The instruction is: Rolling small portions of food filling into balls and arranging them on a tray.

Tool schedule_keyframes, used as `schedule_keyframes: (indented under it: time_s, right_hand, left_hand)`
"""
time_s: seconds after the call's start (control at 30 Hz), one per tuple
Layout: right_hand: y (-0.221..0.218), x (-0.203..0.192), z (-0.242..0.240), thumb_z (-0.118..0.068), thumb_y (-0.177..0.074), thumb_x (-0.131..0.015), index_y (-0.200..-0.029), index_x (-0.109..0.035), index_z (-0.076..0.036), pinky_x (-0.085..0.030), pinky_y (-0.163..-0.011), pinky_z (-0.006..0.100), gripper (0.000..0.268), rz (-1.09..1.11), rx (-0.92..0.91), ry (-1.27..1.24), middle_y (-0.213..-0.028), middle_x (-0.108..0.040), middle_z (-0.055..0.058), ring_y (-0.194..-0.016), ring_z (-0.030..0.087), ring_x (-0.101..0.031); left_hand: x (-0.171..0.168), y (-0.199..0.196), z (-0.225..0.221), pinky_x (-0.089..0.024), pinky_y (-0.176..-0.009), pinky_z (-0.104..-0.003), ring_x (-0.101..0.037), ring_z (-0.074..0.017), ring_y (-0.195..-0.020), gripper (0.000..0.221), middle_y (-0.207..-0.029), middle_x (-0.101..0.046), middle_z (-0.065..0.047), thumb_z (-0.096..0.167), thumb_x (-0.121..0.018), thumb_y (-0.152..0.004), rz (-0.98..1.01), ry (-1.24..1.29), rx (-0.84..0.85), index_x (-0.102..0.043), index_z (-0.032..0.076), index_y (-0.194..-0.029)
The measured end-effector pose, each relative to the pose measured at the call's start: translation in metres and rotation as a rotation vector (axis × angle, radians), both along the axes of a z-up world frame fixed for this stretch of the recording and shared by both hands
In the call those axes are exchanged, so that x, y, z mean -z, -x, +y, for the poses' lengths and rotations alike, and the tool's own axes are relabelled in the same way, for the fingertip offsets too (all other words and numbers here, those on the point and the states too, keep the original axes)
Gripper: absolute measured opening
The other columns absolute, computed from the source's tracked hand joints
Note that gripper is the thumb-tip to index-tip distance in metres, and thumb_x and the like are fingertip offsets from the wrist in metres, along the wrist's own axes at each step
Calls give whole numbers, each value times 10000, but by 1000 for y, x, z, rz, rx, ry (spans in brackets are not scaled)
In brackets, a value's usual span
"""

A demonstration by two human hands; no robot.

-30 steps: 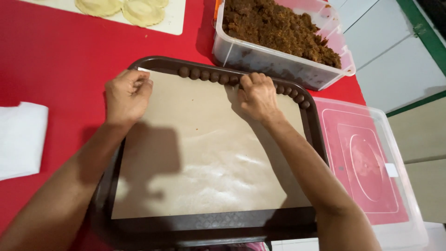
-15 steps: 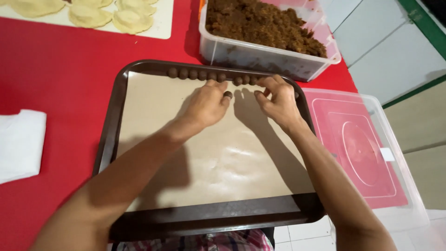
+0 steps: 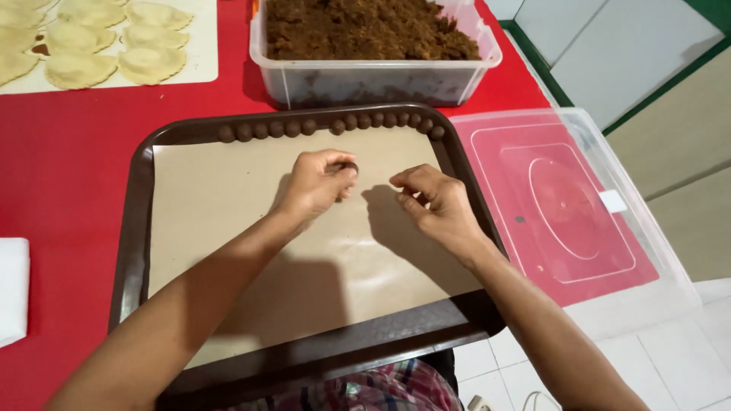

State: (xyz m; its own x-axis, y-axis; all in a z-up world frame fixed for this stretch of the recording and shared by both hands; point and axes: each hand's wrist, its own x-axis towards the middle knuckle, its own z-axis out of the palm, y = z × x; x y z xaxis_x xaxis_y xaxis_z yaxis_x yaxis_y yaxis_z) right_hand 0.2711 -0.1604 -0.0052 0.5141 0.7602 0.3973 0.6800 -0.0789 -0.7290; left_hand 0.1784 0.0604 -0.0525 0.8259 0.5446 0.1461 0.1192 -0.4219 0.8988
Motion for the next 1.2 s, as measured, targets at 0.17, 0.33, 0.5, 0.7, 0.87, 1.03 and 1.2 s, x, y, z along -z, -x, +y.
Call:
schedule_keyframes:
  time_s: [0.17, 0.33, 0.5, 0.7, 0.87, 1.03, 1.2]
  right_hand:
    - [7, 18, 9, 78, -869, -724, -1111, -747, 12, -575, -686, 248, 252, 274, -95, -184, -1005, -695, 113, -851, 157, -683]
    - [35, 0, 8, 70, -863, -751, -1140, -732, 24, -573, -661, 258, 281, 267, -166, -232, -1021, -694, 130, -848, 188, -692]
    - [42, 1, 10, 44, -870, -779, -1123, -746, 20, -561, -619, 238, 256, 171, -192, -283, -1027, -719, 137, -820, 197, -711]
    - [41, -2, 3, 51, -883, -769, -1041, -771, 9, -551, -579, 255, 164, 117, -161, -285, -920, -723, 127, -742, 187, -691]
    - [29, -10, -2, 35, -886, -775, -984, -774, 3, -541, -554, 255, 103, 103, -138, -303, -840, -717, 115, -674, 163, -661]
    - [27, -14, -5, 83, -900, -717, -961, -764, 23, -567, -583, 281, 98, 148, -161, -336, -818, -720, 133, -682, 177, -689]
    - [37, -22, -16, 61, -897, -738, -1053, -759, 41, -570, -619, 308, 158, 141, -218, -320, -870, -717, 149, -739, 168, -664]
  left_hand:
    - [-41, 40, -46, -665, -687, -283, -778, -218, -789, 314, -1004, -752, -202, 2, -649, -939, -143, 825, 148, -673, -82, -1241]
    - [-30, 50, -53, -676, -643, -314, -771, -261, -790, 281, -1014, -734, -244, 33, -674, -955, -191, 881, 153, -678, -98, -1204]
    - [-34, 61, -60, -683, -679, -324, -764, -261, -813, 280, -1032, -734, -238, 33, -685, -951, -212, 870, 137, -689, -106, -1194]
    - [-30, 56, -60, -691, -633, -335, -780, -305, -749, 327, -959, -729, -267, -23, -674, -938, -232, 832, 182, -662, -99, -1256]
    - [-34, 46, -66, -693, -706, -361, -782, -305, -814, 327, -1021, -736, -297, -12, -692, -926, -224, 770, 235, -666, -132, -1229]
    - [-54, 54, -73, -687, -668, -327, -776, -264, -766, 341, -989, -738, -284, -9, -704, -911, -200, 730, 251, -667, -145, -1221]
    - [-65, 64, -78, -667, -598, -263, -759, -240, -639, 356, -844, -741, -254, 27, -664, -946, -168, 848, 267, -633, -167, -1243]
